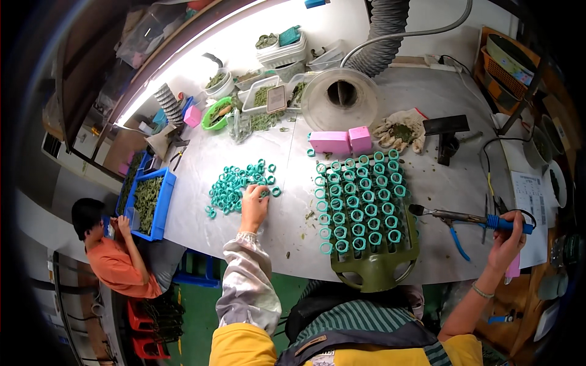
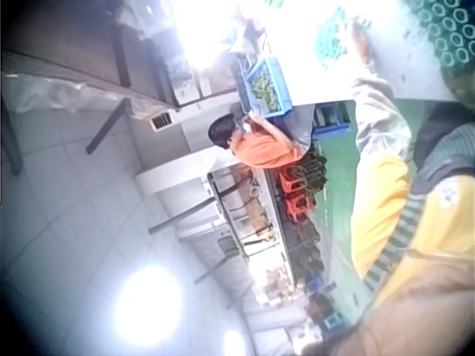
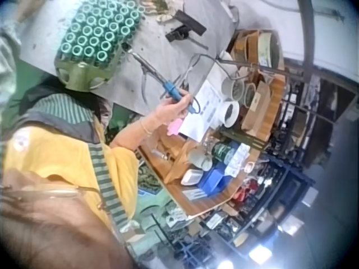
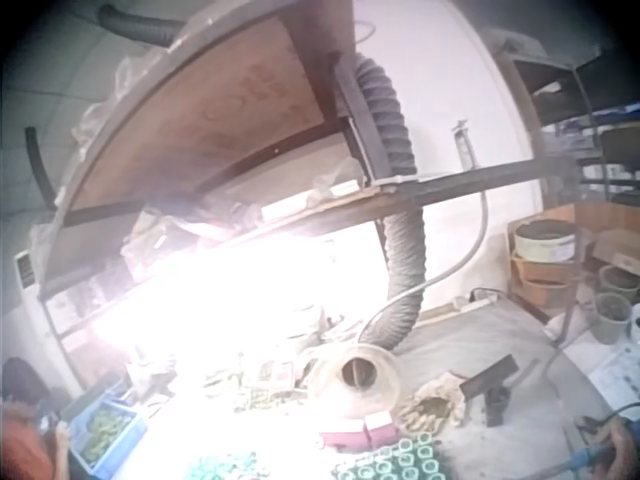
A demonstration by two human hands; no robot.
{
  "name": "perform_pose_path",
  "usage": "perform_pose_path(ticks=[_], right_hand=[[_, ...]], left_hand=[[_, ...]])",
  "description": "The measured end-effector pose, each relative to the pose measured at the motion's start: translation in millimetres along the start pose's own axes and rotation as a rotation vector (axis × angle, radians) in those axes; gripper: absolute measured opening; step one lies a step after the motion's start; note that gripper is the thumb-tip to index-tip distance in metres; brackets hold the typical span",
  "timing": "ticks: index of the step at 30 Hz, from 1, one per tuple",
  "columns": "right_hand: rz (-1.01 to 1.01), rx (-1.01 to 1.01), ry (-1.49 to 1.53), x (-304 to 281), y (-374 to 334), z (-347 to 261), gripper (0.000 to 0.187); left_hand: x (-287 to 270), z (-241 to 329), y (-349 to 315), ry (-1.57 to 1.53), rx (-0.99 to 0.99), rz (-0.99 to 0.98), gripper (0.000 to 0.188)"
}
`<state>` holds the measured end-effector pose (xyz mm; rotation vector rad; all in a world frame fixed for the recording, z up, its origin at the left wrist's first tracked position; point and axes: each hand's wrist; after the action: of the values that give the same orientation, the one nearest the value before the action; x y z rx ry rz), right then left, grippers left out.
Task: The person picks up green plastic rings from the table and places them into a green rack before using a soldering iron to bond the components together. They repeat this process for several rings and move pink blocks to adjust their work area on the table.
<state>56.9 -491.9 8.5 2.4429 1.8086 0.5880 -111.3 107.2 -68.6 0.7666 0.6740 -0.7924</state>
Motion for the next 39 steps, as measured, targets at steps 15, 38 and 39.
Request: perform_pose_path(ticks=[15, 38, 39], right_hand=[[-0.033, -0.001, -0.011, 8, -7, -12, 0.028], [0.035, 0.051, -0.066, -25, 4, 13, 0.028], [0.026, 0.044, -0.035, -25, 6, 12, 0.028]], left_hand=[[36, 239, -11, -0.603, 0.262, -0.423, 0.033], [104, 299, -11, -0.352, 0.645, -0.381, 0.032], [96, 301, -11, -0.443, 0.622, -0.341, 0.033]])
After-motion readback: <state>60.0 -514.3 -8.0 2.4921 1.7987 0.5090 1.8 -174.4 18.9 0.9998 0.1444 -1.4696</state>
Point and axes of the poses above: each hand's wrist, its own y-axis towards the middle knuckle, its own x-axis out of the palm, z = x × y, and after that the axes turned 2 degrees about -y, right-handed
